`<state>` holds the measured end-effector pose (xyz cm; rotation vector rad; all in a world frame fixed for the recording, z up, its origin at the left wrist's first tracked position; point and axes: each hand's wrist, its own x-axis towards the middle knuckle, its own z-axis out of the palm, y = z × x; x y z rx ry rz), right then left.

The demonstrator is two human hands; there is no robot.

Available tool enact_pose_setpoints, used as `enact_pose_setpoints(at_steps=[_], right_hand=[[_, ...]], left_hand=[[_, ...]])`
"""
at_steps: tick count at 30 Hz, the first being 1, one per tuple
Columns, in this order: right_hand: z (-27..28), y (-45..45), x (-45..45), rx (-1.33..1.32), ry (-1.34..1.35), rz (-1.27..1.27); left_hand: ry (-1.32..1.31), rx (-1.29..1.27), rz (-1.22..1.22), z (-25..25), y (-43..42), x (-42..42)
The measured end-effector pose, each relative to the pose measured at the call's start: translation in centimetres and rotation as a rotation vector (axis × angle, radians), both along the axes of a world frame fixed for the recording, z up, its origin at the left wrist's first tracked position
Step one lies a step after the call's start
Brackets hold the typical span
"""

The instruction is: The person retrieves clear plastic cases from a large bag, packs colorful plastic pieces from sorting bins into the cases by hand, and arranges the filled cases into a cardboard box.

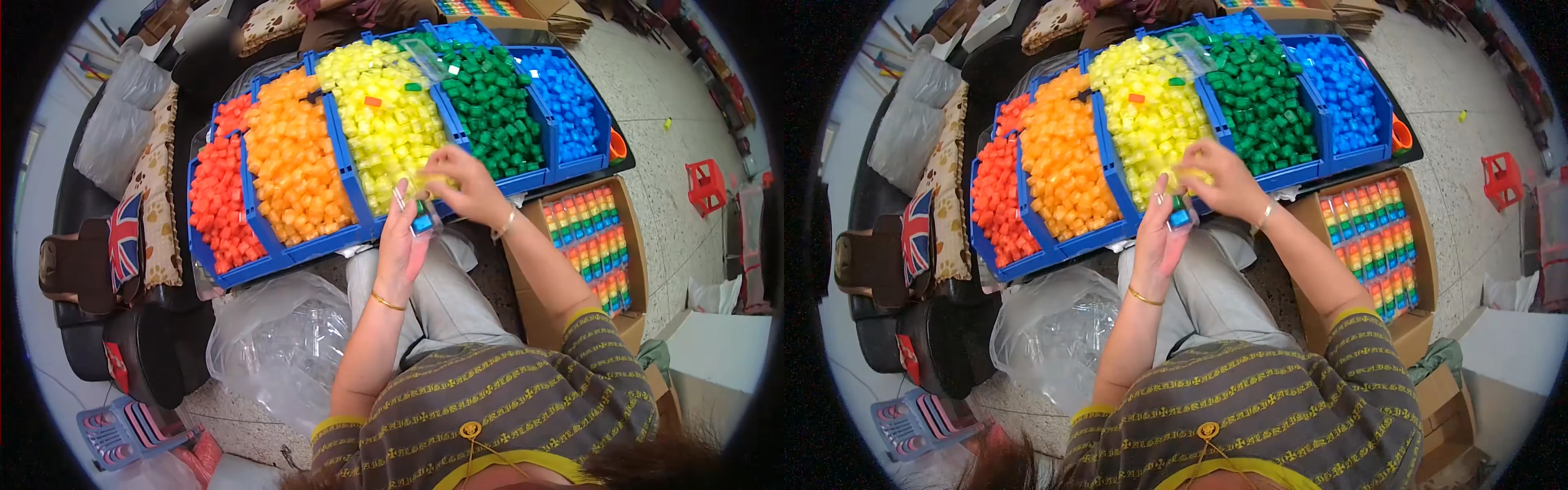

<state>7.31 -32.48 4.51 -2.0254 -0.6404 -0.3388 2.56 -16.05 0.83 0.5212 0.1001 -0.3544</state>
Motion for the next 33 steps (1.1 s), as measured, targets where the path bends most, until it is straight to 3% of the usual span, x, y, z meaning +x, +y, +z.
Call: enact_pose_setpoints(at_steps=[2, 8, 10, 12, 14, 16, 18, 20, 22, 23, 24, 26, 27, 29, 33], right_hand=[[-0.2, 1.4, 3.4, -0.087, -0.064, -0.178], [-2.8, 5.2, 9.6, -0.366, -0.078, -0.323], [-2.7, 5.4, 9.3, -0.359, -0.082, -0.319], [-2.7, 5.4, 8.9, -0.157, -0.169, -0.348], [0.0, 6.8, 6.8, -0.053, -0.142, -0.273], [2.0, 9.1, 4.0, 0.217, 0.295, 0.065], [2.1, 11.3, 2.2, 0.15, 0.298, 0.186], [2.0, 12.5, 2.0, 0.001, 0.256, 0.282], [1.5, 14.6, 2.4, 0.006, -0.138, 0.326], [1.7, 15.1, 2.8, 0.021, 0.029, 0.307], [1.7, 16.2, 4.2, 0.018, 0.026, 0.314], [0.8, 18.6, 8.0, -0.109, -0.338, 0.013], [0.4, 19.3, 9.4, -0.105, -0.339, 0.019], [-0.2, 21.1, 11.4, -0.347, -0.427, -0.088], [-0.6, 21.4, 11.8, -0.389, -0.47, -0.103]], left_hand=[[0.038, -0.005, 0.03, 0.3, 1.1, -0.4], [-0.02, 0.084, 0.09, 1.6, 3.9, -1.1], [-0.017, 0.077, 0.114, 1.7, 4.9, -1.1], [0.005, 0.052, 0.146, 1.8, 5.9, -1.0], [-0.028, 0.069, 0.166, 1.2, 7.0, -0.8], [-0.067, 0.018, 0.157, 0.9, 8.0, -0.4], [-0.132, 0.007, 0.149, 1.3, 8.9, -0.2], [-0.055, 0.109, 0.229, 1.7, 9.5, -0.3], [-0.085, 0.127, 0.279, 1.9, 10.3, -0.4], [-0.059, 0.119, 0.311, 1.3, 10.9, -0.4], [-0.033, 0.111, 0.343, 1.1, 11.4, -0.4], [0.0, 0.073, 0.358, 1.2, 12.6, -0.4], [-0.015, 0.104, 0.371, 0.8, 13.2, -0.2], [-0.026, 0.122, 0.408, 0.8, 14.2, -0.1], [0.023, 0.094, 0.452, 0.8, 16.2, -0.4]])
